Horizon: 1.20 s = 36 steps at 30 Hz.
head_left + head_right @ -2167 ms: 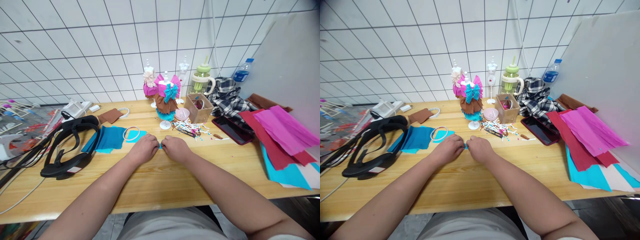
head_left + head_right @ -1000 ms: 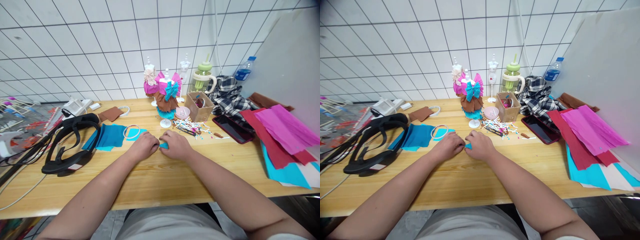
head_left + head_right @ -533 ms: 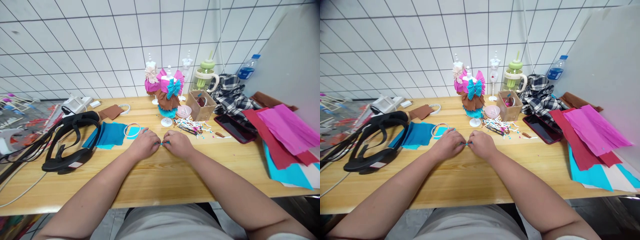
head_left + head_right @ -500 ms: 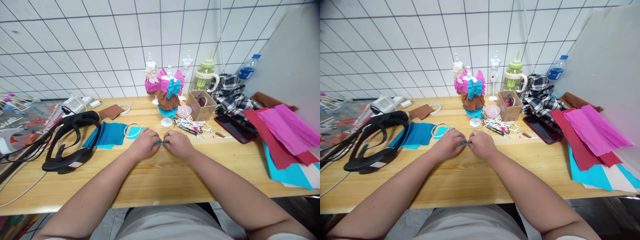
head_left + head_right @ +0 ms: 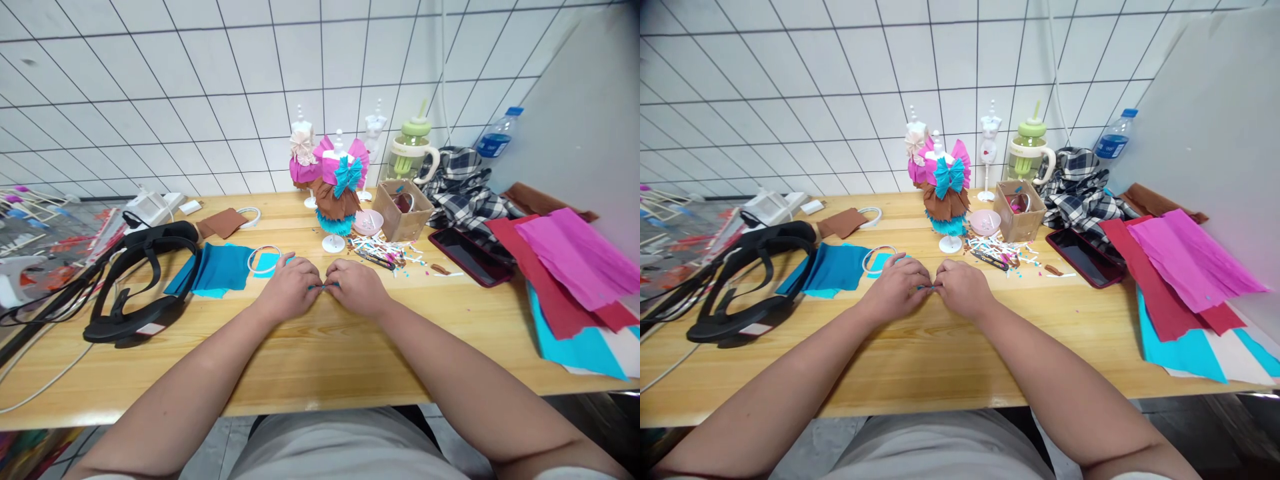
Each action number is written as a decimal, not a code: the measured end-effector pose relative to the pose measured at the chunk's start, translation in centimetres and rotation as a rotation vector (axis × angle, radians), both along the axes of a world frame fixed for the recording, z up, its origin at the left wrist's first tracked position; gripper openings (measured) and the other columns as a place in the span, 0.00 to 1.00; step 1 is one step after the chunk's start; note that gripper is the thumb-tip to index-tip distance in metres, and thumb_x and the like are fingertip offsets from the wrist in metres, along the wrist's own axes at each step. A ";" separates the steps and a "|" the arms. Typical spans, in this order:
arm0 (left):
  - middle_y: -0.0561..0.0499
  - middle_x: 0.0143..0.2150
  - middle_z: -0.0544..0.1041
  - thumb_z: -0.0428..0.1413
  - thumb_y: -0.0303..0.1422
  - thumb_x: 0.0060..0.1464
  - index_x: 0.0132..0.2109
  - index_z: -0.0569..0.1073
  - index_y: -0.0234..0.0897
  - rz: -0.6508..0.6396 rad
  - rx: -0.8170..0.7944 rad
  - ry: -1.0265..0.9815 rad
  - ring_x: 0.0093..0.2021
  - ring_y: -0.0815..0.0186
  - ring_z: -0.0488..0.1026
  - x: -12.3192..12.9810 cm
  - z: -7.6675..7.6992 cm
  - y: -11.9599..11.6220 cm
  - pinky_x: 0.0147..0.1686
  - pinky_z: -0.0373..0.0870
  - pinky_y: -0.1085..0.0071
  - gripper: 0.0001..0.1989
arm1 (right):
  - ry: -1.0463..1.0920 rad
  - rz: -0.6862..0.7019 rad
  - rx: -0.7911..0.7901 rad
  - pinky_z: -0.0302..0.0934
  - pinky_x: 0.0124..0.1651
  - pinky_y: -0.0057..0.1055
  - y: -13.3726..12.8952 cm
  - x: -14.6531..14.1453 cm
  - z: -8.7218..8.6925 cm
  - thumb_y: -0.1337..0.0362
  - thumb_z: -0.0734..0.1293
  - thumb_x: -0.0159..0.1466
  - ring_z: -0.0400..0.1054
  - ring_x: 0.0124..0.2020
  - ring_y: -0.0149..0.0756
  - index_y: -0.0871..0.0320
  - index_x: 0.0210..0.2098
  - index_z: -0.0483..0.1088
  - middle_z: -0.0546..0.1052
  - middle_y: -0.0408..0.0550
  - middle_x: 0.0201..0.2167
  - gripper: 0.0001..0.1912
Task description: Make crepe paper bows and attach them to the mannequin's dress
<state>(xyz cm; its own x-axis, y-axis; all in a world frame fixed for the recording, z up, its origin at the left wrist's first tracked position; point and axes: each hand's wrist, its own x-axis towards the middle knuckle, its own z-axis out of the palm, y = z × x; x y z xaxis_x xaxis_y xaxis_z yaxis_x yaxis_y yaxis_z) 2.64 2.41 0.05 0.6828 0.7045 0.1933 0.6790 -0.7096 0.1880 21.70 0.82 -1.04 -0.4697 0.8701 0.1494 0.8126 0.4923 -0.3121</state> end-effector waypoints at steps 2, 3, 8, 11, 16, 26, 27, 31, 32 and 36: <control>0.50 0.38 0.78 0.54 0.32 0.56 0.35 0.78 0.41 0.005 -0.016 -0.020 0.43 0.60 0.70 0.0 -0.2 0.1 0.55 0.55 0.54 0.08 | 0.024 0.010 0.012 0.57 0.42 0.30 0.0 0.0 -0.1 0.61 0.62 0.65 0.66 0.43 0.34 0.53 0.37 0.77 0.75 0.44 0.44 0.11; 0.49 0.38 0.78 0.54 0.32 0.55 0.35 0.78 0.41 0.009 -0.022 -0.030 0.42 0.60 0.70 0.0 -0.3 0.2 0.52 0.58 0.56 0.07 | 0.037 0.018 0.013 0.57 0.42 0.30 0.1 0.0 -0.2 0.62 0.62 0.65 0.67 0.43 0.34 0.53 0.37 0.77 0.75 0.44 0.44 0.11; 0.48 0.36 0.79 0.54 0.31 0.54 0.33 0.78 0.38 0.054 -0.030 -0.099 0.40 0.60 0.72 -0.3 -0.8 0.7 0.45 0.64 0.63 0.07 | 0.145 -0.041 0.004 0.58 0.46 0.30 1.0 1.2 -0.2 0.59 0.67 0.61 0.67 0.48 0.37 0.53 0.47 0.73 0.75 0.46 0.48 0.15; 0.48 0.35 0.79 0.54 0.32 0.54 0.33 0.77 0.38 0.141 -0.082 -0.165 0.40 0.61 0.73 -0.8 -0.8 1.0 0.43 0.66 0.65 0.08 | 0.152 -0.215 -0.039 0.58 0.43 0.31 2.1 3.3 0.5 0.56 0.66 0.61 0.69 0.44 0.38 0.53 0.46 0.73 0.78 0.45 0.42 0.15; 0.51 0.35 0.81 0.53 0.36 0.53 0.35 0.79 0.41 0.312 -0.201 -0.222 0.38 0.61 0.75 -1.0 -0.5 1.0 0.37 0.68 0.68 0.10 | 0.028 -0.335 -0.040 0.57 0.39 0.31 3.3 6.5 1.4 0.59 0.65 0.61 0.70 0.40 0.39 0.52 0.37 0.76 0.78 0.45 0.38 0.09; 0.53 0.34 0.82 0.53 0.35 0.53 0.33 0.79 0.42 0.331 -0.236 -0.234 0.36 0.62 0.76 -1.0 -0.2 1.1 0.34 0.66 0.70 0.10 | -0.103 -0.145 0.036 0.56 0.48 0.33 3.2 4.7 -0.9 0.63 0.67 0.61 0.64 0.46 0.42 0.53 0.41 0.77 0.75 0.47 0.44 0.10; 0.52 0.34 0.82 0.53 0.35 0.52 0.33 0.79 0.41 0.331 -0.234 -0.237 0.36 0.62 0.76 -1.0 -0.2 1.1 0.34 0.66 0.71 0.09 | -0.111 -0.143 0.039 0.56 0.48 0.33 3.4 4.5 -1.1 0.63 0.67 0.61 0.64 0.46 0.41 0.53 0.39 0.77 0.75 0.47 0.43 0.08; 0.51 0.33 0.81 0.53 0.35 0.51 0.32 0.79 0.40 0.318 -0.233 -0.242 0.36 0.62 0.75 -0.8 -0.1 1.0 0.33 0.66 0.71 0.10 | -0.138 -0.161 0.040 0.56 0.47 0.33 4.0 4.3 -1.6 0.63 0.67 0.61 0.63 0.44 0.41 0.55 0.34 0.77 0.75 0.48 0.42 0.06; 0.51 0.33 0.81 0.53 0.35 0.51 0.32 0.79 0.40 0.317 -0.236 -0.246 0.36 0.62 0.75 -0.8 0.0 1.0 0.33 0.66 0.71 0.09 | -0.143 -0.165 0.037 0.56 0.46 0.33 4.0 4.3 -1.7 0.63 0.67 0.61 0.63 0.44 0.41 0.56 0.33 0.76 0.75 0.48 0.41 0.06; 0.51 0.31 0.80 0.53 0.35 0.51 0.32 0.78 0.39 0.342 -0.282 -0.278 0.32 0.64 0.73 -0.8 -0.2 0.9 0.30 0.64 0.72 0.09 | -0.143 -0.203 0.038 0.57 0.43 0.33 3.5 3.7 -1.6 0.67 0.64 0.63 0.64 0.44 0.42 0.59 0.34 0.75 0.73 0.54 0.40 0.07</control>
<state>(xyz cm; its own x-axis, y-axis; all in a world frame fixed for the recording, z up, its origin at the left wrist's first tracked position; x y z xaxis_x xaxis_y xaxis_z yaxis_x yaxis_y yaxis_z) 1.81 3.36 -0.14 0.3544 0.9291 0.1054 0.7604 -0.3520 0.5458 25.39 4.35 -2.60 -0.3048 0.9437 0.1288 0.9304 0.3239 -0.1714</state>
